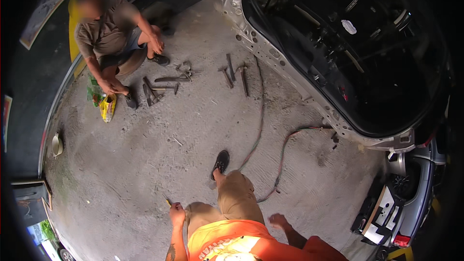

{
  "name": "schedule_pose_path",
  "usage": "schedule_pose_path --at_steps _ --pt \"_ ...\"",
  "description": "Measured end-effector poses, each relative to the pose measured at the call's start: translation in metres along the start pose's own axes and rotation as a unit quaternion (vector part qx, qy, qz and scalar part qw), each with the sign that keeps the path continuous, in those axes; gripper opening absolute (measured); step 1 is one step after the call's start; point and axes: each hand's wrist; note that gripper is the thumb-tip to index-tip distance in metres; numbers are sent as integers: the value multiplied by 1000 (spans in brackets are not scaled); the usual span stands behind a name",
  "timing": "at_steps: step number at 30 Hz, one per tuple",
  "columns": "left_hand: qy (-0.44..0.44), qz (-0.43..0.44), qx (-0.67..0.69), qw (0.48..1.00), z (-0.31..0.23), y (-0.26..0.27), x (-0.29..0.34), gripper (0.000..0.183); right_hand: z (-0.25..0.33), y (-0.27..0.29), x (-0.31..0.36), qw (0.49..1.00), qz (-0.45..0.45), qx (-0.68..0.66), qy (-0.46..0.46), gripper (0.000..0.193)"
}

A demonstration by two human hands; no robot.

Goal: The recorder uses a screwdriver and hammer to repair the interior panel of a car's trunk.

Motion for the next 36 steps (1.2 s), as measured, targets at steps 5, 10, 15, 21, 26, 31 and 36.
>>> schedule_pose_path --at_steps 5,10,15,21,26,31,36 --pt "46 -49 20 998 -119 -38 -43 28 70 298 -150 908 -342 -240 29 25" --pt "5 1 -29 1000 -204 -60 -90 31 194 585 -180 861 -419 -223 184 28" --pt "113 65 -13 991 -243 -84 -181 30 291 746 -172 751 -549 -206 304 38" --pt "113 80 49 989 -395 -98 -276 27 354 892 -164 681 -608 -210 349 56" --pt "-42 106 7 993 -556 -82 -318 30 384 972 -180 631 -641 -257 352 66" --pt "-46 95 25 994 -613 -76 -338 31 398 1015 -201 663 -599 -264 363 72" --pt "16 88 -26 996 -608 -66 -321 44 397 1032 -197 727 -523 -239 376 79"
Point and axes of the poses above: each hand's wrist, its own x-axis away from the middle knuckle, its own y-axis out of the back of the hand, z = x × y, and after that the axes turned 2 degrees about x, right-handed
